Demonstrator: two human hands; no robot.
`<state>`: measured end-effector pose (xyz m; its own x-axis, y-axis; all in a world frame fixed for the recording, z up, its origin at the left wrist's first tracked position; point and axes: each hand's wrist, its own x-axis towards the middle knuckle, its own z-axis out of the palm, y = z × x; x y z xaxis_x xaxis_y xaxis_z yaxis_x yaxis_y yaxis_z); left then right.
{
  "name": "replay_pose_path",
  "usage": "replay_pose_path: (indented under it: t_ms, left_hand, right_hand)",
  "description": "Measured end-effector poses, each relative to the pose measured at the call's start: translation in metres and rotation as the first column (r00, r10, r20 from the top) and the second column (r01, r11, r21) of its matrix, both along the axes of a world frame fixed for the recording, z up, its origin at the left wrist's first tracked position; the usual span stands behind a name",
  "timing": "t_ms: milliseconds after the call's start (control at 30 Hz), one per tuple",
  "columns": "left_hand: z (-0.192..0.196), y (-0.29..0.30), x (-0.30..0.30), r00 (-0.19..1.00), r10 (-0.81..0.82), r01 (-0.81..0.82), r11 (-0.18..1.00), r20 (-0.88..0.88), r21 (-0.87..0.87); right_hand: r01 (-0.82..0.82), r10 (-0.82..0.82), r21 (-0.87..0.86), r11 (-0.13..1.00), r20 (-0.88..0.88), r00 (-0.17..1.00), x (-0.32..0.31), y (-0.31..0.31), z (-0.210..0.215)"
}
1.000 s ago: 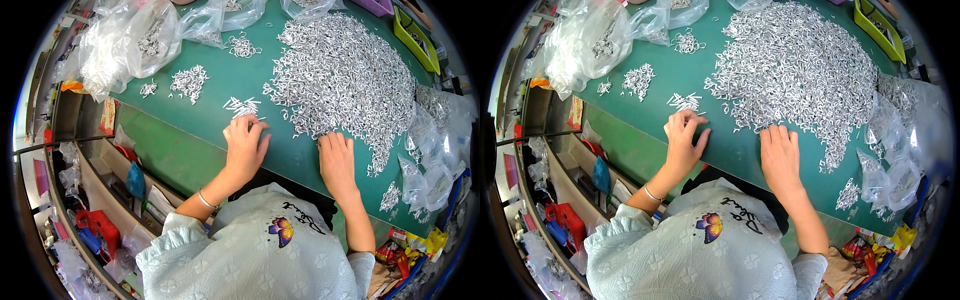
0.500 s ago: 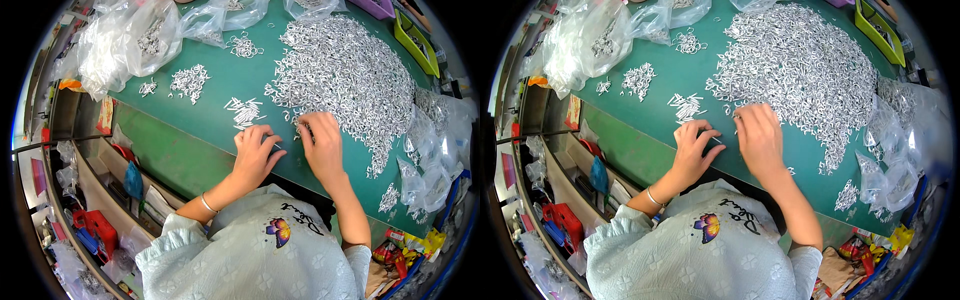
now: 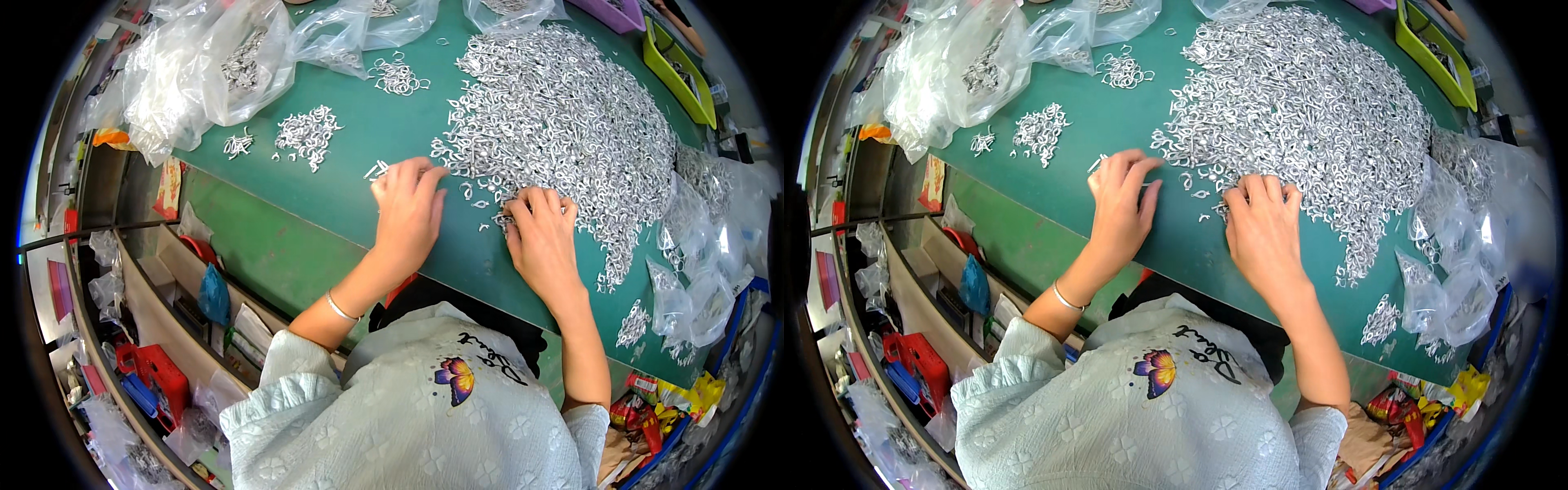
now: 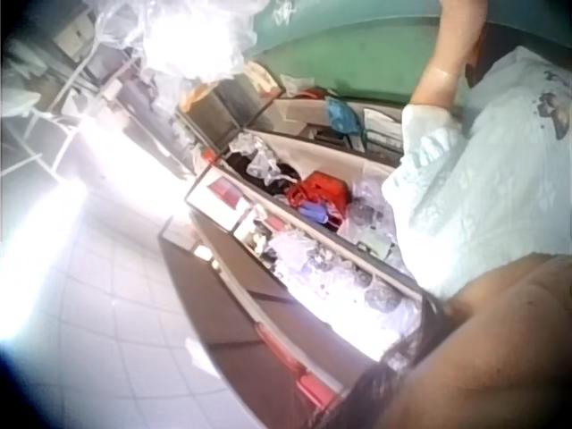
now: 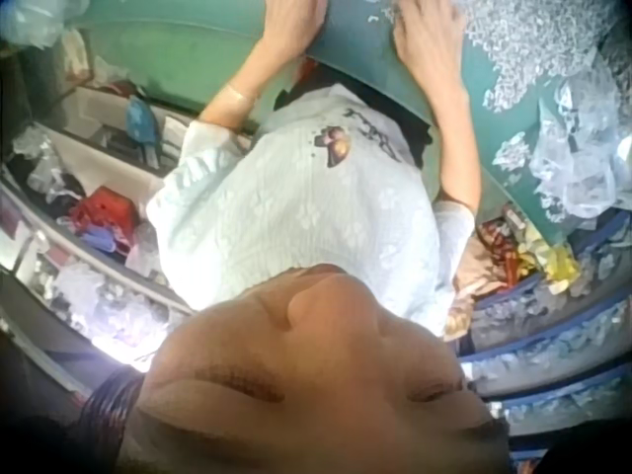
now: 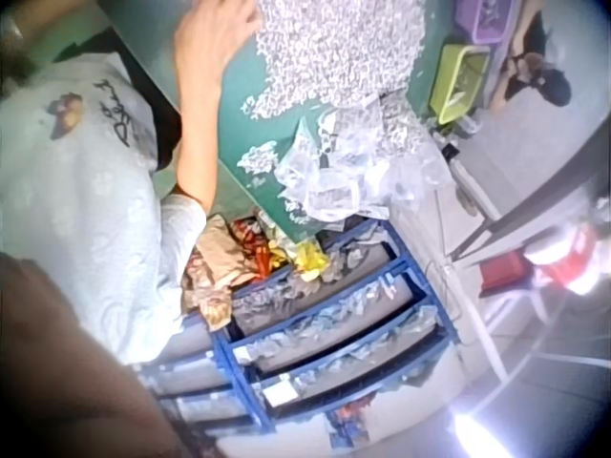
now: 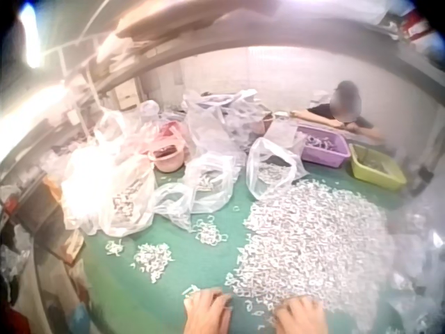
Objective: The person sorts small silver-colored decorative parts on a green surface by hand, picking individual pieces from a large central pile and organizing them into smaller groups near plastic bags.
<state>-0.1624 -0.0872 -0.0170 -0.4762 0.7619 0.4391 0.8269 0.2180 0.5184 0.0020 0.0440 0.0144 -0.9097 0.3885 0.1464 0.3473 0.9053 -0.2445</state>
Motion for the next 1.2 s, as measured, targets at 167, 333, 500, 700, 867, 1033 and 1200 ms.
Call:
replay_pose_path:
  t_ms: [167, 333, 500, 700, 867, 1033, 1200]
  left_hand:
    - [0.002, 0.038, -0.009, 0.993, -0.100, 0.093, 0.991, -0.069, -0.101]
    - [-0.005, 0.049, -0.012, 0.984, -0.174, 0.168, 0.973, -0.031, -0.156]
    - [-0.002, 0.049, -0.013, 0.974, -0.219, 0.223, 0.972, 0.060, -0.077]
    - [0.007, 0.050, -0.016, 0.901, -0.195, 0.177, 0.981, 0.387, 0.083]
    - [0.011, 0.049, -0.016, 0.761, -0.149, 0.157, 0.987, 0.631, 0.044]
    - [0.009, 0.044, -0.015, 0.591, -0.137, 0.194, 0.981, 0.795, 0.024]
    - [0.009, 0.044, -0.007, 0.851, -0.273, 0.271, 0.960, 0.448, 0.070]
  right_hand:
    - [0.010, -0.012, 0.091, 0.996, 0.024, 1.000, -0.008, -0.006, 0.003]
    - [-0.054, 0.052, 0.108, 0.993, 0.025, 0.998, -0.009, -0.005, -0.010]
    - [-0.046, 0.049, 0.045, 0.998, -0.068, 0.996, 0.005, 0.002, -0.009]
    - [-0.031, 0.029, 0.068, 0.997, 0.030, 0.999, 0.012, 0.005, 0.002]
    - [0.006, -0.019, 0.118, 0.993, 0.111, 0.994, 0.019, 0.004, 0.007]
    - [0.156, -0.158, -0.028, 0.987, -0.070, 0.985, 0.029, 0.019, 0.010]
    - [0.236, -0.282, -0.217, 0.947, -0.211, 0.936, 0.042, 0.030, 0.006]
